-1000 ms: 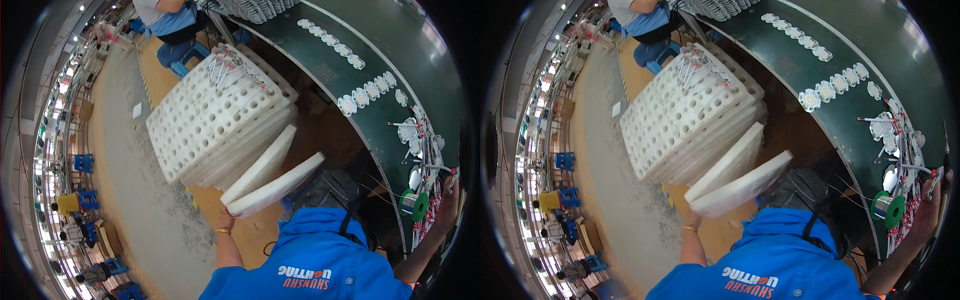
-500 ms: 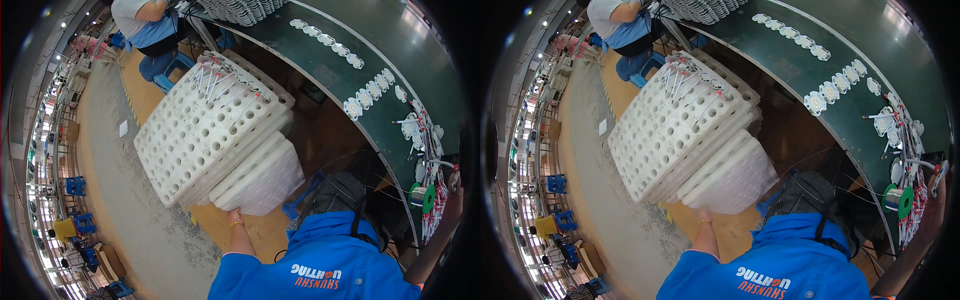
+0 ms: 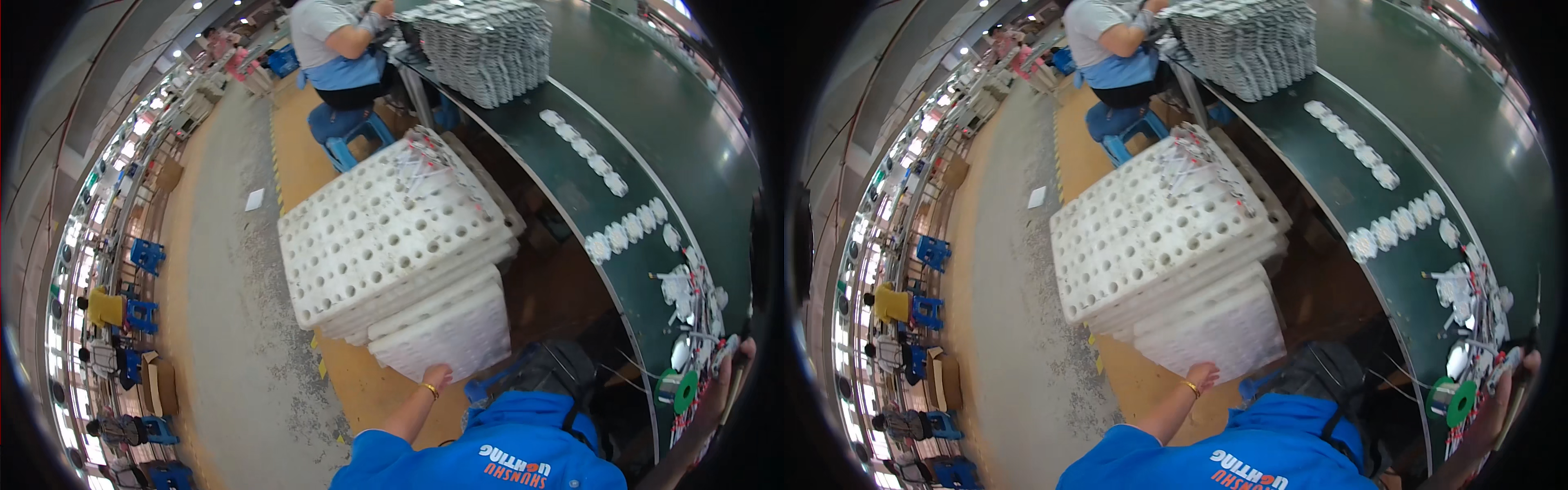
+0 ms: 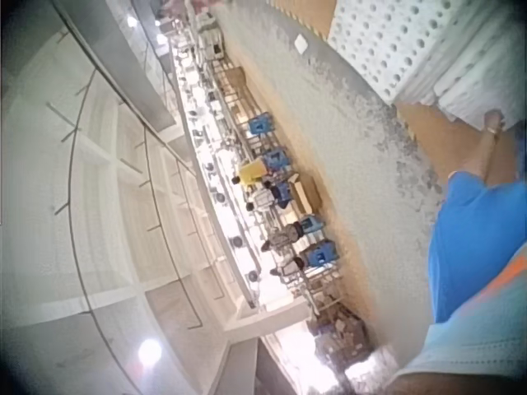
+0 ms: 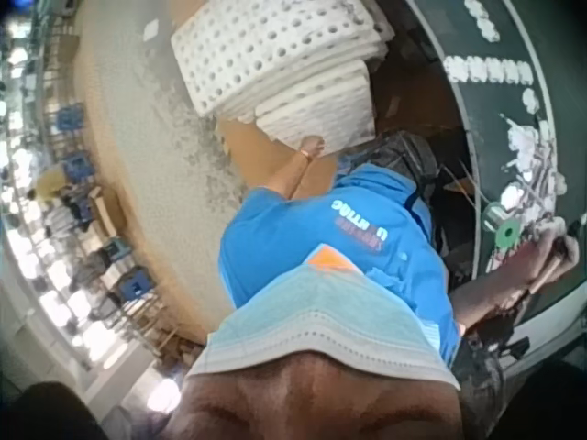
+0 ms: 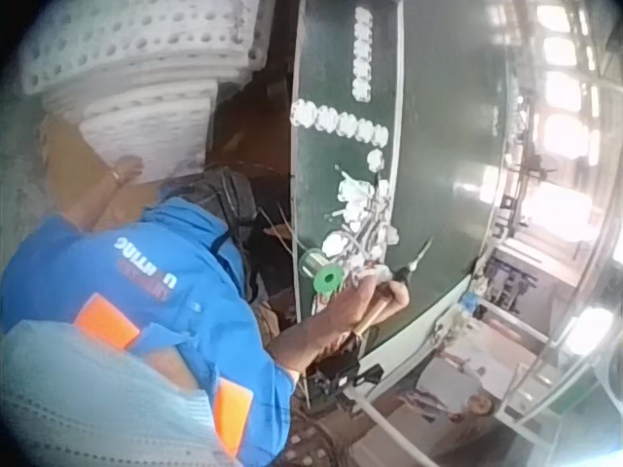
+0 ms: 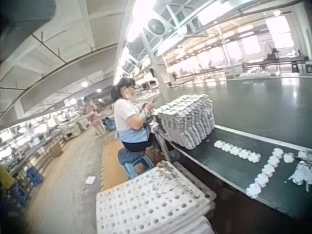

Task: The person solders wires onto LED circuit boards using a soldering iron and moves foam trays by hand.

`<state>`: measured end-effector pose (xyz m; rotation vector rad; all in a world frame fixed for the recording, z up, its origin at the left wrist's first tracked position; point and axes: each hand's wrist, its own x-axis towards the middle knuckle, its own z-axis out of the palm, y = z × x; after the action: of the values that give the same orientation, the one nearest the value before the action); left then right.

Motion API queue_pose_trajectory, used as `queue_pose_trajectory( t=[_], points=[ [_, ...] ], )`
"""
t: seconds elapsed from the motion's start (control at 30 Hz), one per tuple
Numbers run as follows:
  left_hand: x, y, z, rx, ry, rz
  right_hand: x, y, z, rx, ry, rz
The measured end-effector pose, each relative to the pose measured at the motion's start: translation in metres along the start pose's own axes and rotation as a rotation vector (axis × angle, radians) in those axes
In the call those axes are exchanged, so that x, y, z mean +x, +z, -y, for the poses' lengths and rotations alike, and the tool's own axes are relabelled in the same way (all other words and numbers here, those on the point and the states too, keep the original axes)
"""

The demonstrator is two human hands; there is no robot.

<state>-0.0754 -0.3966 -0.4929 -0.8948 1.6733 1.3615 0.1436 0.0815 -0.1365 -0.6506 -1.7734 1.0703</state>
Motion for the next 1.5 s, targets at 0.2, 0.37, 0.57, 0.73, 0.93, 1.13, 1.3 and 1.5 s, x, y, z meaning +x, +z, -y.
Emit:
queue_pose_trajectory(
  t=[0.2, 0.37, 0.57, 0.73, 0.93, 1.13, 1.3, 1.5],
  points=[
    [-0.083, 0.014, -0.106, 0.565, 1.37, -0.318, -0.008, 0.0, 0.013, -0.003, -0.016, 0.036],
    [-0.092, -0.033, -0.208, 0.694, 1.455, -0.825, -0.01, 0.001, 0.008, 0.018, -0.012, -0.016],
    [-0.077, -0.04, -0.235, 1.058, 1.257, -0.815, -0.01, 0.009, 0.003, 0.079, -0.011, 0.0],
    [-0.066, -0.029, -0.233, 1.034, 1.318, -0.841, -0.007, 0.019, 0.009, 0.037, -0.074, 0.052],
    [-0.065, -0.021, -0.225, 0.885, 1.427, -0.789, -0.005, 0.029, 0.015, 0.103, -0.033, 0.062],
    [-0.073, -0.007, -0.211, 0.85, 1.497, -0.77, -0.005, 0.035, 0.018, 0.083, -0.026, 0.018],
    [-0.085, 0.006, -0.198, 0.852, 1.52, -0.743, -0.004, 0.037, 0.019, 0.096, -0.003, 0.007],
    [-0.094, 0.023, -0.193, 0.889, 1.454, -0.748, -0.006, 0.04, 0.016, 0.199, 0.036, 0.036]
  ],
)
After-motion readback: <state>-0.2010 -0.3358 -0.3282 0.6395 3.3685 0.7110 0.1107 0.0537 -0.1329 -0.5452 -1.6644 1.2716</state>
